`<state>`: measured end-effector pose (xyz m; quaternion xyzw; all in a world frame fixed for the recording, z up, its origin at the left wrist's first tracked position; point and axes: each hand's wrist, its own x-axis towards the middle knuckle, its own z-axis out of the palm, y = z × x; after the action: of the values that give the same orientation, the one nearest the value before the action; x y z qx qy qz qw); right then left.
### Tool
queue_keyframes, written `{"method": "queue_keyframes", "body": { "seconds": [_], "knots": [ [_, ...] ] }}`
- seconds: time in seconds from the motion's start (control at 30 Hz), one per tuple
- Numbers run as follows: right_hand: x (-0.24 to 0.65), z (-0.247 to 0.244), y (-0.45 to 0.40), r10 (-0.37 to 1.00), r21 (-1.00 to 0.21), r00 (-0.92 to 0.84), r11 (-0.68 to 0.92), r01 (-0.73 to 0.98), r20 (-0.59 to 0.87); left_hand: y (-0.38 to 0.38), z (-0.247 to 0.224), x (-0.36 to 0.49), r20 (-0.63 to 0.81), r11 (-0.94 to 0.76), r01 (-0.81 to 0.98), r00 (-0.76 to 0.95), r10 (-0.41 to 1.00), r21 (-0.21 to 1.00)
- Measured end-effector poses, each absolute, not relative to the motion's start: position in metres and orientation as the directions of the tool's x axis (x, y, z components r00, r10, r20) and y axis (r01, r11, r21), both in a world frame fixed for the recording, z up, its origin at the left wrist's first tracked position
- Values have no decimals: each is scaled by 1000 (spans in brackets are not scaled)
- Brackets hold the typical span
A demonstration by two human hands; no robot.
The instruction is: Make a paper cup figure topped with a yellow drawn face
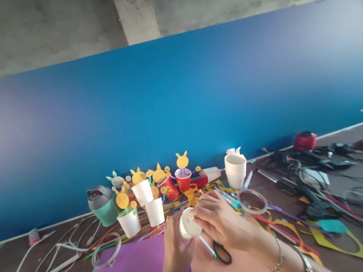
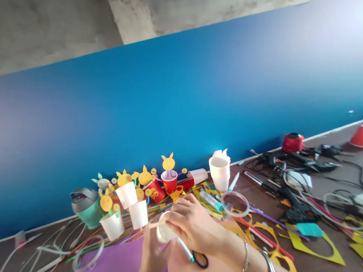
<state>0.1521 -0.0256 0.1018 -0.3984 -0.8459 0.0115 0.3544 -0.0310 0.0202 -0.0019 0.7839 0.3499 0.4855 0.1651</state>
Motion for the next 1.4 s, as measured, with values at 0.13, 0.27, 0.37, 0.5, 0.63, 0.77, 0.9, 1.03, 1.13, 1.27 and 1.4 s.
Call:
{"method": "queue_keyframes", "body": {
  "seconds": [0.13,0.27,0.37,0.5,0.63,0.77,0.9,1.03,1.13,1.27,1.4],
  "knots": [
    [150,95,-22,730,-263,-424,621,738,536,17,-1,-30,608,-672,336,286,740,660],
    [152,90,-19,769,-348,-383,593,726,511,14,0,-29,551,-607,252,263,792,753],
    [155,86,-17,776,-477,-302,593,648,554,17,-1,-30,479,-498,164,142,866,851],
    [155,77,-13,800,-491,-284,561,666,528,22,-1,-30,368,-372,68,66,927,926],
    [153,73,-8,834,-453,-321,522,723,448,21,-1,-27,318,-314,-85,41,947,946],
    [174,77,1,866,-538,-320,492,685,384,26,-4,-30,240,-240,-170,-24,971,956],
    [215,87,9,904,-600,-223,412,686,365,37,-5,-37,186,-225,-283,-159,970,932],
    [241,92,9,936,-674,-178,342,655,303,37,-5,-37,168,-199,-279,-130,977,939],
    [254,93,0,969,-737,-224,229,636,108,33,-7,-35,157,-189,-269,-134,978,944],
    [276,97,-12,951,-774,-271,60,630,-147,33,-6,-34,137,-183,-334,-156,978,925],
    [277,108,-11,996,-882,-80,66,466,32,29,-4,-34,224,-233,-230,-68,972,945]
  ]
}}
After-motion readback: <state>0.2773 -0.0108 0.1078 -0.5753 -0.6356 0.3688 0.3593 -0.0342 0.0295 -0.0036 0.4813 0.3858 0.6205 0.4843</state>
